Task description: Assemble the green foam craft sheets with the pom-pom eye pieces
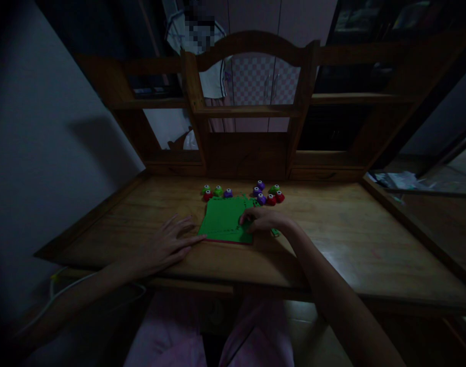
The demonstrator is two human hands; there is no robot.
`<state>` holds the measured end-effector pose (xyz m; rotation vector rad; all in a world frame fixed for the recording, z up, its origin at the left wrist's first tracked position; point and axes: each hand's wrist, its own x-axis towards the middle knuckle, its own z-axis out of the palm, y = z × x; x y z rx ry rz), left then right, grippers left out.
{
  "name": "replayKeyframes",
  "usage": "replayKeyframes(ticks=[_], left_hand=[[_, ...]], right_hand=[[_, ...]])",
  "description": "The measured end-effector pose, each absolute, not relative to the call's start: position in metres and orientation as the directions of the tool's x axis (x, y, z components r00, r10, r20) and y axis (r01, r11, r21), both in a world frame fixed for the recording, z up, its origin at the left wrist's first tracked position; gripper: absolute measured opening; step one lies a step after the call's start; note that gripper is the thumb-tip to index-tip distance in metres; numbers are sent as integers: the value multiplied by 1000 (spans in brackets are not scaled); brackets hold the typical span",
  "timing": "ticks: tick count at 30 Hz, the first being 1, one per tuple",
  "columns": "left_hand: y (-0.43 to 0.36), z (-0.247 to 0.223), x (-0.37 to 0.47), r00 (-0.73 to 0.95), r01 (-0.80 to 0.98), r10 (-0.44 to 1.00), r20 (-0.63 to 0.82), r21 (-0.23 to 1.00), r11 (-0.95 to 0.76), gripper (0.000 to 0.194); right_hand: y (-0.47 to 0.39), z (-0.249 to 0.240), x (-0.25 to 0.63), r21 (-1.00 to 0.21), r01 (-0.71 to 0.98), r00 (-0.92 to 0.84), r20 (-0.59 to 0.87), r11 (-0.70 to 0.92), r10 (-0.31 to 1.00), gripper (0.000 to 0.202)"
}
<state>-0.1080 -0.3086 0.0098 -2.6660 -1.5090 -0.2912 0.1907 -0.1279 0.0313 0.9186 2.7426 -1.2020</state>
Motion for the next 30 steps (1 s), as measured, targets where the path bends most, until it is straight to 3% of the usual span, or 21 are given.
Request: replayKeyframes(ticks=[13, 17, 21, 23, 26, 30], left_hand=[[-325, 14, -121, 493, 859, 841, 223, 32, -512, 42], [-333, 17, -110, 280, 904, 904, 322, 229, -361, 41], [-307, 11, -93, 82, 826, 901, 426, 476, -300, 36], [-284, 6, -88, 96, 791, 896, 433, 514, -333, 34], [-255, -2, -88, 149, 751, 897, 416, 543, -376, 30], [-244, -8, -96, 217, 687, 906, 363, 602, -406, 28]], right_hand=[[-135, 37, 201, -687, 468, -854, -191, 556, 483, 37], [-133, 50, 203, -701, 490, -826, -183, 519, 533, 45], [-136, 54, 179, -654, 453, -786, 28, 606, 617, 42], [-143, 51, 160, -637, 397, -822, 74, 661, 565, 42], [-155, 42, 135, -596, 347, -894, 22, 724, 447, 50], [-159, 31, 122, -664, 292, -927, -18, 689, 375, 47]])
